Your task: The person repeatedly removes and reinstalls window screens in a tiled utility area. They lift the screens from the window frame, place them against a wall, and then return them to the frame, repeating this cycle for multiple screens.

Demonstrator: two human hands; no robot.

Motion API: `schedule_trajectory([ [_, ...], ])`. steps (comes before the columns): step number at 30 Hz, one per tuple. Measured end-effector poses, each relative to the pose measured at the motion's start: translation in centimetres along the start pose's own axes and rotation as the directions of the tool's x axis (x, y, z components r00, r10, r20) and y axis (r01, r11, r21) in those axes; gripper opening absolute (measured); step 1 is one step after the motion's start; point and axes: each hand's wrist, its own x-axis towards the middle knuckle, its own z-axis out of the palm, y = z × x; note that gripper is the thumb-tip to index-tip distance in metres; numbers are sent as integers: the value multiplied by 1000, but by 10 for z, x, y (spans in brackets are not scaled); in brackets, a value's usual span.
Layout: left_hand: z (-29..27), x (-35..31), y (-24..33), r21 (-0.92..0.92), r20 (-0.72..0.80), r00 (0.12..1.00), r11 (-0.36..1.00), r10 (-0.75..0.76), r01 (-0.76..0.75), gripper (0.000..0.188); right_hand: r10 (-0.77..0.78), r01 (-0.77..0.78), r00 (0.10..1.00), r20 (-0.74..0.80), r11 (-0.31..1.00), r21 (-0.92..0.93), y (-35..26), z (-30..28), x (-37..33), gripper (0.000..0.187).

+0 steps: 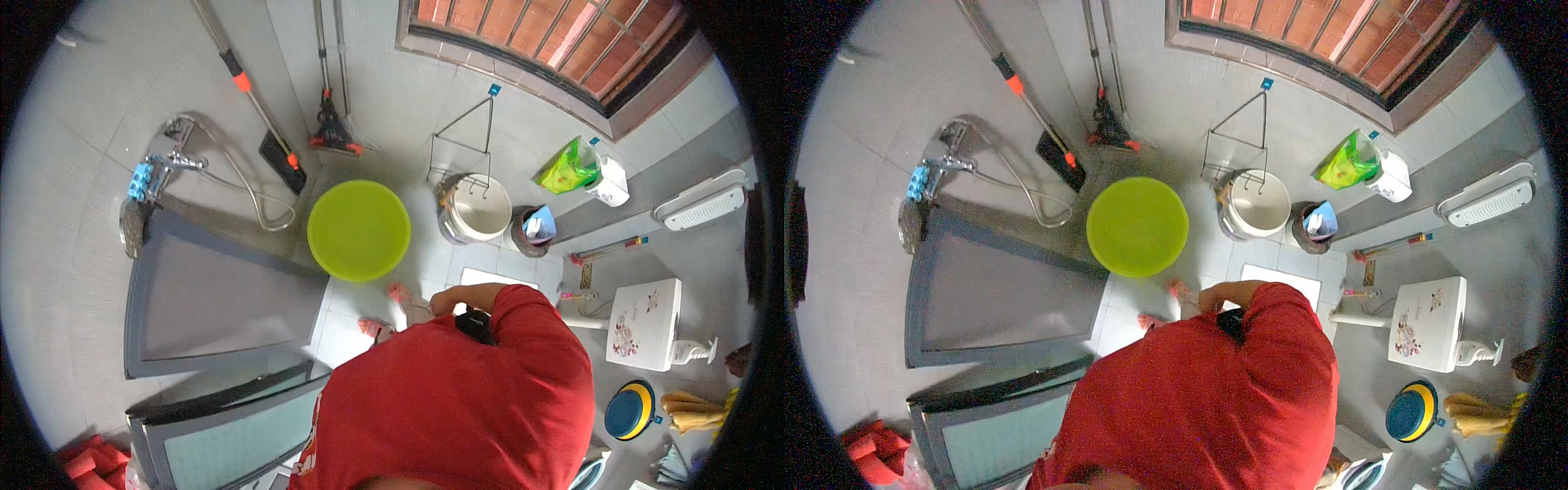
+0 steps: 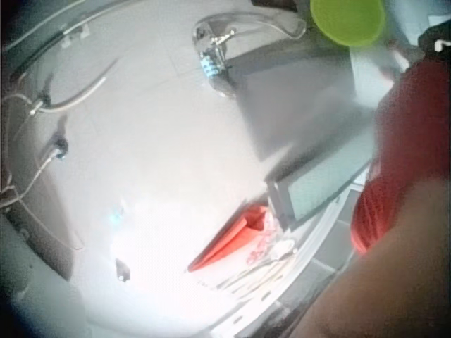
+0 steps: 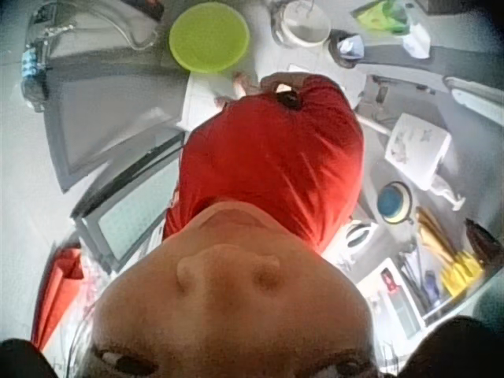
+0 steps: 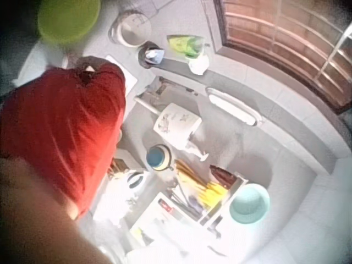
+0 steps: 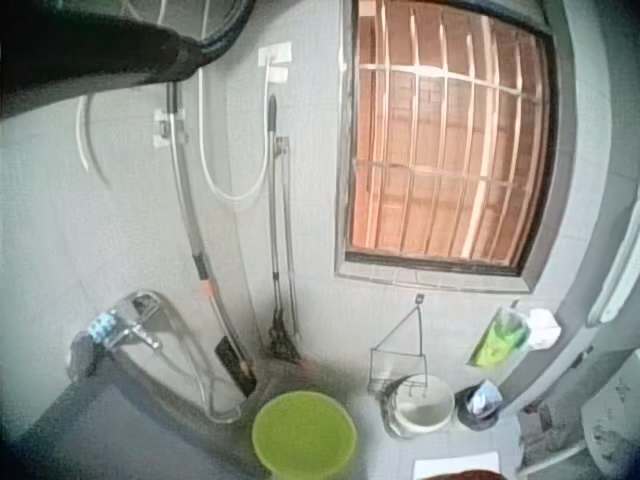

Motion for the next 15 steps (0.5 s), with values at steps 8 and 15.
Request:
schedule_trajectory([
  [8, 1, -40, -3, 15, -40, 999, 1000, -13, 13, 22, -51, -378, 920, 389, 151, 913, -69, -67, -92, 36],
  [15, 55, -99, -5, -20, -188, 981, 999, -36, 33, 22, 22, -292, 945, 327, 509, 810, -33, -100, -116, 34],
])
